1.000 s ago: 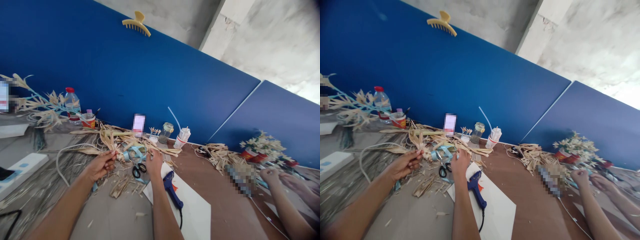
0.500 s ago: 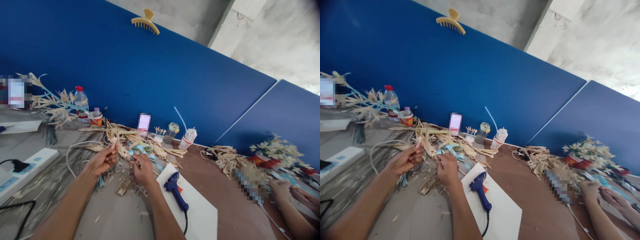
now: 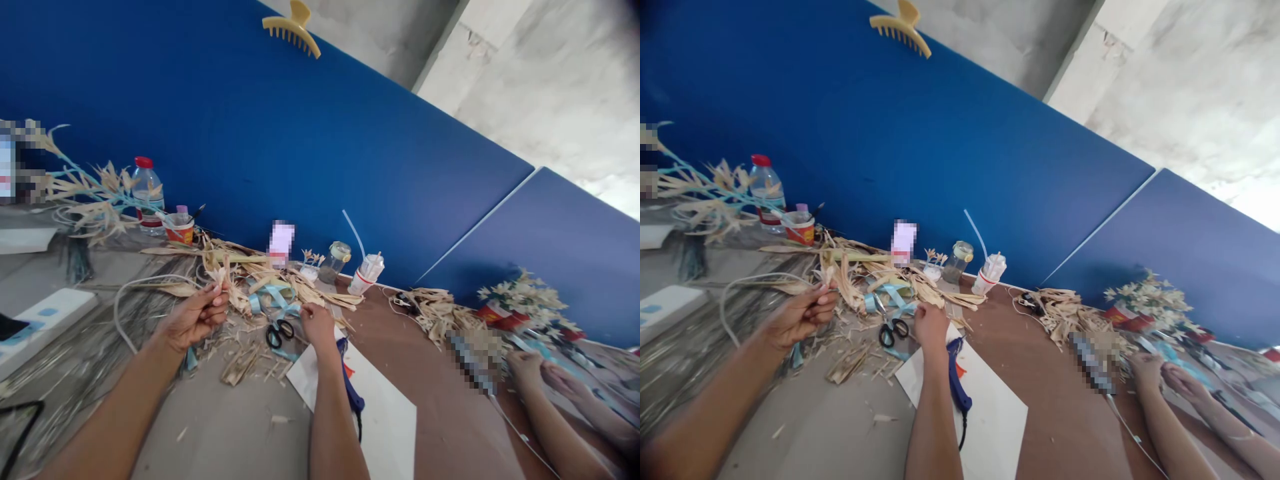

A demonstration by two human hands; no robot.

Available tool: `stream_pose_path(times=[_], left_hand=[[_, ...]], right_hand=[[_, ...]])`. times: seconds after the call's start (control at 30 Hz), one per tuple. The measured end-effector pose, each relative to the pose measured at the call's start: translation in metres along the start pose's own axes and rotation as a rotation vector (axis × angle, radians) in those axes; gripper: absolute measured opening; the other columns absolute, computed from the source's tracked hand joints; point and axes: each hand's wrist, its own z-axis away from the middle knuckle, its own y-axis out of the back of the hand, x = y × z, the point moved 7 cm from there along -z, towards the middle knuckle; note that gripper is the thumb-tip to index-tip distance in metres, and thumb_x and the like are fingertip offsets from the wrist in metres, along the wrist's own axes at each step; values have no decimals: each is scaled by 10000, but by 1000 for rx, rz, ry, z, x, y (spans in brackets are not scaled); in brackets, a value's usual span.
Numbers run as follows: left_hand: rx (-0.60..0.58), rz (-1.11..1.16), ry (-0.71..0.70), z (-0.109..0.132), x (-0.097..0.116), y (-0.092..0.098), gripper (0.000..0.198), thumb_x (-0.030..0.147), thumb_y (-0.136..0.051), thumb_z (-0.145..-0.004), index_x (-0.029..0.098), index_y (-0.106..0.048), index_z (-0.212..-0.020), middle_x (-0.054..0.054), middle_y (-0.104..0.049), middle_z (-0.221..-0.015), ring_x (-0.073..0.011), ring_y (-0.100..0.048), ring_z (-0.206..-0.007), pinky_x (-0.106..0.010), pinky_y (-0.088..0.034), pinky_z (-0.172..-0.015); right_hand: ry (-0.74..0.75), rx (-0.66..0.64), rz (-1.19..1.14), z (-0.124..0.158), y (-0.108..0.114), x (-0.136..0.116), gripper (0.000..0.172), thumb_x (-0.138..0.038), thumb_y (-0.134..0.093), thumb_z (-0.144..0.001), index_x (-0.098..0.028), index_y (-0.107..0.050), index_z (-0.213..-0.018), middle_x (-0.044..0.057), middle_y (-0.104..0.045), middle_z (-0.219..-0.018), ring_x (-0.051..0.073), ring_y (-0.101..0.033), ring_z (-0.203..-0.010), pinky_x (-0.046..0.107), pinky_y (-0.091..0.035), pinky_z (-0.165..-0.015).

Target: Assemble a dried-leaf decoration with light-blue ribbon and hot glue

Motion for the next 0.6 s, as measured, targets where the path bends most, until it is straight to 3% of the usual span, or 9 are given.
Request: stream_pose_path(times=[0.13,0.2,0.27,0.33,0.47,0.53,0.6], left_hand=[[12,-40,39,-1,-6,0,107,75,-606,-774,123,-579,-865,51,-454,-572,-5,-296,-348,-127,-285,-342],[4,-63,43,-1,-8,-1,104,92,-617,-773,124,-580,-864,48,-464,-573,-3,-289,-348,-128,-283,-346],[-8,-84,39,-2,-9,0,100,107,-623,-773,125,-583,-862,46,-469,-575,-1,-284,-350,-128,-285,-348],[-13,-101,32,-3,-10,2,96,112,-620,-775,127,-587,-864,46,-469,-574,-1,-284,-352,-126,-287,-349],[-14,-117,17,-5,-10,5,86,114,-594,-793,130,-592,-877,48,-468,-583,-1,-294,-361,-119,-293,-352],[-17,-119,18,-5,-10,4,86,112,-584,-799,130,-592,-883,48,-469,-589,1,-299,-365,-115,-297,-356],[-14,-116,17,-4,-10,3,94,109,-586,-798,127,-592,-890,48,-472,-593,4,-299,-365,-114,-303,-360]], right_hand=[[116,-368,-81,18,-24,-10,119,-216,-642,-650,-238,-663,-535,-25,-616,-505,137,-501,-497,255,-327,-556],[188,-453,-60,29,-35,-17,145,-219,-741,-518,-232,-615,-446,-46,-526,-405,126,-447,-442,267,-308,-546],[228,-439,-55,34,-41,-22,229,-158,-773,-413,-215,-555,-376,-57,-431,-347,128,-430,-431,283,-299,-549],[237,-421,-85,35,-43,-26,263,-101,-747,-404,-203,-511,-345,-61,-383,-325,128,-434,-429,287,-299,-543],[236,-437,-211,28,-33,-35,141,-197,-642,-604,-195,-577,-479,-38,-530,-440,120,-477,-455,253,-337,-504],[216,-384,-403,23,-16,-40,137,-301,-568,-709,-199,-595,-622,-14,-626,-603,129,-542,-548,246,-399,-544],[165,-224,-792,17,9,-40,177,-379,-542,-743,-208,-556,-699,20,-669,-778,147,-584,-647,280,-451,-626]])
